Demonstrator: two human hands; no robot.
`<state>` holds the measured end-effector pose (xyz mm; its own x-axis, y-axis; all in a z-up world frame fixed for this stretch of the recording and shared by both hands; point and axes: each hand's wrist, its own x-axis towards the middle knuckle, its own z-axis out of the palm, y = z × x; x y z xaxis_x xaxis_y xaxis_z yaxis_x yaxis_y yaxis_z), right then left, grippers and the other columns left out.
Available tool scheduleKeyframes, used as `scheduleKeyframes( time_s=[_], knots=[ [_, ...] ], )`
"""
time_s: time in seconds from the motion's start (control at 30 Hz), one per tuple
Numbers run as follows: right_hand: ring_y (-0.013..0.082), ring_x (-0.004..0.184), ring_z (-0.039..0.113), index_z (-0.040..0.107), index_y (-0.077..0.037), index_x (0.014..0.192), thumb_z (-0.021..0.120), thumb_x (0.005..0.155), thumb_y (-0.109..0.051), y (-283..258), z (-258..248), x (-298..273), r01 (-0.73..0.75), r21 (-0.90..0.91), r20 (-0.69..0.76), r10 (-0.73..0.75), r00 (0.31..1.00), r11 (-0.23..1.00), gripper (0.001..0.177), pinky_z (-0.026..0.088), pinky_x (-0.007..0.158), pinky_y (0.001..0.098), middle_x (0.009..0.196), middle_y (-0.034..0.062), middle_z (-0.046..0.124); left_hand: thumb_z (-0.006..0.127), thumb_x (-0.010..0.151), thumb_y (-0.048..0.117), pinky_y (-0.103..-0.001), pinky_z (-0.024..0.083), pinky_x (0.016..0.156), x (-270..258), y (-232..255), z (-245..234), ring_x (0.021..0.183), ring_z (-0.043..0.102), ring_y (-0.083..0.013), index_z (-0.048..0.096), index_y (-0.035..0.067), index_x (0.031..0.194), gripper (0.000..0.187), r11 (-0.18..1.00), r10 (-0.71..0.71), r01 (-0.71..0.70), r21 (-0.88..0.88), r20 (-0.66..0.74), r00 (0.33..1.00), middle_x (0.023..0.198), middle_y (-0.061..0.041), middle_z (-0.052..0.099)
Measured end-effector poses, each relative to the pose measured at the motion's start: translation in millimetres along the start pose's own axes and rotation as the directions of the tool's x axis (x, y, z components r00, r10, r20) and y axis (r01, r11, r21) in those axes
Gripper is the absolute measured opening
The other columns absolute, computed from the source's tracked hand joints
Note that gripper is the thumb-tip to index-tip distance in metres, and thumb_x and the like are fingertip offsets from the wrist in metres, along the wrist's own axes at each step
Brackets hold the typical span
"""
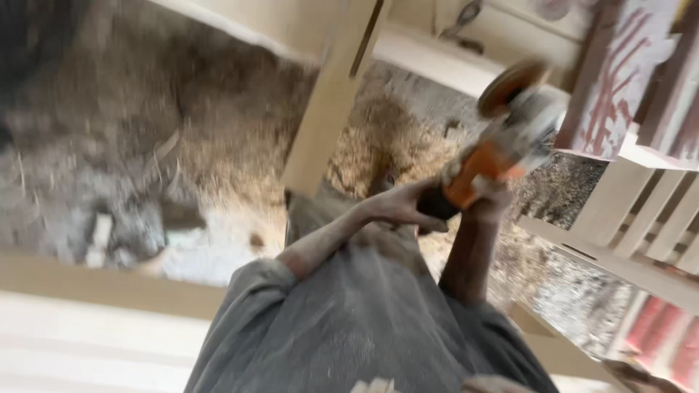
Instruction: The person sands a wooden panel structure using an electric angle grinder with a sanding disc accessory, moving the tool back and forth along the slats and surfaces while brushing away sawdust by hand.
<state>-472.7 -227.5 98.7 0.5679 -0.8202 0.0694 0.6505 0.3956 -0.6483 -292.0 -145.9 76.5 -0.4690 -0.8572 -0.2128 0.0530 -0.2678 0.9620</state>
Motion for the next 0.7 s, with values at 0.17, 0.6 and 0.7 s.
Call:
scheduleKeyframes(
  time_s=[0.17, 0.6, 0.7],
  knots=[
    [0.0299, 0.088, 0.071, 0.057, 0.008, 0.127, 0.072, 0.087, -0.013, -59.3, 16.7, 48.7, -0.14, -0.093, 0.055, 0.145, 0.988, 0.986, 0.048, 0.061, 0.083, 0.0417, 0.099, 0.019, 0.068, 0.087, 0.078, 0.036, -0.037, 0.063, 0.093, 31.3, -4.0, 42.4, 0.101, 0.072, -0.0225, 0.055, 0.0, 0.134, 0.074, 0.978, -0.12, 0.086, -0.189, -0.177, 0.977, 0.113, -0.013, 0.072],
    [0.0322, 0.088, 0.07, 0.054, 0.008, 0.124, 0.064, 0.091, 0.006, -57.0, -4.0, 152.1, -0.236, -0.592, -0.151, 0.182, 0.972, 0.771, 0.035, 0.062, 0.08, 0.045, 0.103, 0.02, 0.067, 0.076, 0.078, 0.065, -0.036, 0.056, 0.082, 44.3, -95.0, 3.7, 0.099, 0.066, -0.0252, 0.062, 0.015, 0.132, 0.076, 0.991, -0.032, 0.062, 0.12, -0.239, 0.971, 0.112, -0.008, 0.07],
    [0.0335, 0.087, 0.072, 0.053, 0.005, 0.122, 0.061, 0.077, 0.004, -76.8, -13.0, 203.8, -0.276, -0.466, -0.201, 0.204, 0.958, 0.841, 0.046, 0.065, 0.077, 0.0476, 0.102, 0.0203, 0.069, 0.073, 0.08, 0.075, -0.038, 0.056, 0.074, 11.4, -141.0, 12.5, 0.082, 0.073, -0.0257, 0.071, 0.014, 0.11, 0.067, 0.915, -0.117, 0.313, 0.257, -0.572, 0.812, 0.089, -0.008, 0.075]
  ],
)
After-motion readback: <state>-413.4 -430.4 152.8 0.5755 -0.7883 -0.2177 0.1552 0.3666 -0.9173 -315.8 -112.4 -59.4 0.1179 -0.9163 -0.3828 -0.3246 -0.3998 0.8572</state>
